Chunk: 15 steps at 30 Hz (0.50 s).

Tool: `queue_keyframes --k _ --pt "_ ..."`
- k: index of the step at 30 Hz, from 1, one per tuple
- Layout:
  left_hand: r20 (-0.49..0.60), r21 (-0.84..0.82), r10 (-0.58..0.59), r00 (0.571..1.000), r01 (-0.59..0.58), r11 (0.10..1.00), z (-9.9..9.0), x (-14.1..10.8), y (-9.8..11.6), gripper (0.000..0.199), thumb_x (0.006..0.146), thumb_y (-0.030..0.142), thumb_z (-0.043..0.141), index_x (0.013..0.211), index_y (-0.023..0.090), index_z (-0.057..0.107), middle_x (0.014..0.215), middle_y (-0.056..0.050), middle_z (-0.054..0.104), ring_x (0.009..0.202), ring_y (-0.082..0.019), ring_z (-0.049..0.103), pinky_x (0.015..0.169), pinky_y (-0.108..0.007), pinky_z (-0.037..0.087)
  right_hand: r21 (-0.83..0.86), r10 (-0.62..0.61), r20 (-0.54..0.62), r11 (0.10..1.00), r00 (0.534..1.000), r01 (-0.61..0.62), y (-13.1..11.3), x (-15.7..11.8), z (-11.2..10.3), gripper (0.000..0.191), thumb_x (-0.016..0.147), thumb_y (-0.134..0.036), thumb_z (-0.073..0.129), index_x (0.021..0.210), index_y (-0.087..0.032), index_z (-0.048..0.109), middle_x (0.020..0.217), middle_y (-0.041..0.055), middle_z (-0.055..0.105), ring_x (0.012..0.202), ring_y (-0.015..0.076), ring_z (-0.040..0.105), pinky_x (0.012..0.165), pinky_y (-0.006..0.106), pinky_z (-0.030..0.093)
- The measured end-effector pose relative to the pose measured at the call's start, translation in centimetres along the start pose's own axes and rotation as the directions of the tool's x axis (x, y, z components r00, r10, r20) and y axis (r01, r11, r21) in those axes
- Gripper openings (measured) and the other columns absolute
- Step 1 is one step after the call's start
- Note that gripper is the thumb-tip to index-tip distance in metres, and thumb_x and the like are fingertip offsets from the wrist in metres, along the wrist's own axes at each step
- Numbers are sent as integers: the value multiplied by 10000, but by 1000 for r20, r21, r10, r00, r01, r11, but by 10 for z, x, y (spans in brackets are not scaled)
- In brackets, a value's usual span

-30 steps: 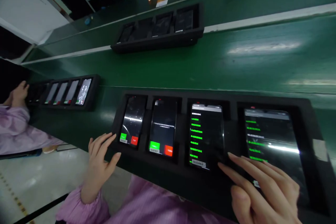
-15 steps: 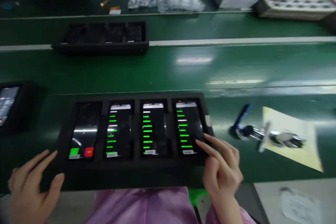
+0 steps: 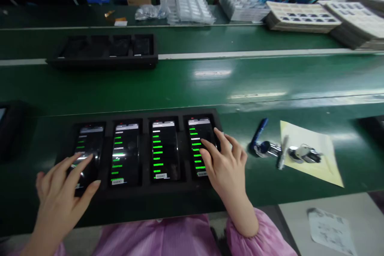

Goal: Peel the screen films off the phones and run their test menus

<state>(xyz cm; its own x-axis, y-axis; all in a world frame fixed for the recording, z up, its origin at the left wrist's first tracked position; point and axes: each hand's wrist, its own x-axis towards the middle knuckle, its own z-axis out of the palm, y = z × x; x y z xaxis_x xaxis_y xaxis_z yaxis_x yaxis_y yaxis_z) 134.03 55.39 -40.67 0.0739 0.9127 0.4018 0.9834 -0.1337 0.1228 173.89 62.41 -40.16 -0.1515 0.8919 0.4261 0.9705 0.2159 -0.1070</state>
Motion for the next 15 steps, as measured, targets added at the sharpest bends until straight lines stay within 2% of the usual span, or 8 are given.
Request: queue_keyframes --k 3,5,7,9,12,15 --pt "42 32 -10 999 8 999 3 10 7 524 1035 519 539 1457 214 605 1488 -197 586 1379 -427 523 1252 -752 195 73 -154 -10 985 988 154 -17 13 0 304 1093 -334 500 1239 -249 753 1513 134 592 1315 374 555 1002 558 455" --pt "69 46 -11 998 7 999 6 19 16 523 1034 539 542 1457 241 613 1522 -180 562 1395 -417 501 1251 -760 182 156 -266 -20 951 964 265 -30 22 3 312 1094 -329 495 1271 -246 738 1509 132 594 1289 358 574 1022 556 445" --pt "95 48 9 995 -14 999 8 29 25 513 1028 549 559 1465 287 615 1560 -157 535 1426 -403 473 1255 -768 154 213 -310 -31 927 950 309 -41 30 8 313 1093 -325 491 1275 -247 733 1500 128 601 1273 357 589 1020 553 444" --pt "126 53 42 991 -49 997 8 37 33 489 1016 566 586 1437 323 641 1585 -135 522 1450 -397 449 1254 -794 97 257 -300 -47 918 953 301 -44 33 11 310 1086 -323 490 1270 -257 731 1494 122 606 1256 367 604 992 552 454" --pt "167 70 39 985 -51 996 4 38 28 492 1000 586 610 1421 334 654 1591 -119 529 1472 -400 422 1244 -820 43 333 -249 -91 905 964 265 -28 26 12 343 1062 -316 503 1342 -334 700 1473 93 625 1191 398 639 959 590 461" --pt "95 109 -79 992 68 992 -5 26 2 505 1027 537 575 1467 295 620 1544 -134 573 1457 -383 451 1265 -776 113 395 -169 -127 895 977 206 9 14 8 466 1044 -299 492 1469 -447 612 1479 42 620 1192 449 633 989 657 435"
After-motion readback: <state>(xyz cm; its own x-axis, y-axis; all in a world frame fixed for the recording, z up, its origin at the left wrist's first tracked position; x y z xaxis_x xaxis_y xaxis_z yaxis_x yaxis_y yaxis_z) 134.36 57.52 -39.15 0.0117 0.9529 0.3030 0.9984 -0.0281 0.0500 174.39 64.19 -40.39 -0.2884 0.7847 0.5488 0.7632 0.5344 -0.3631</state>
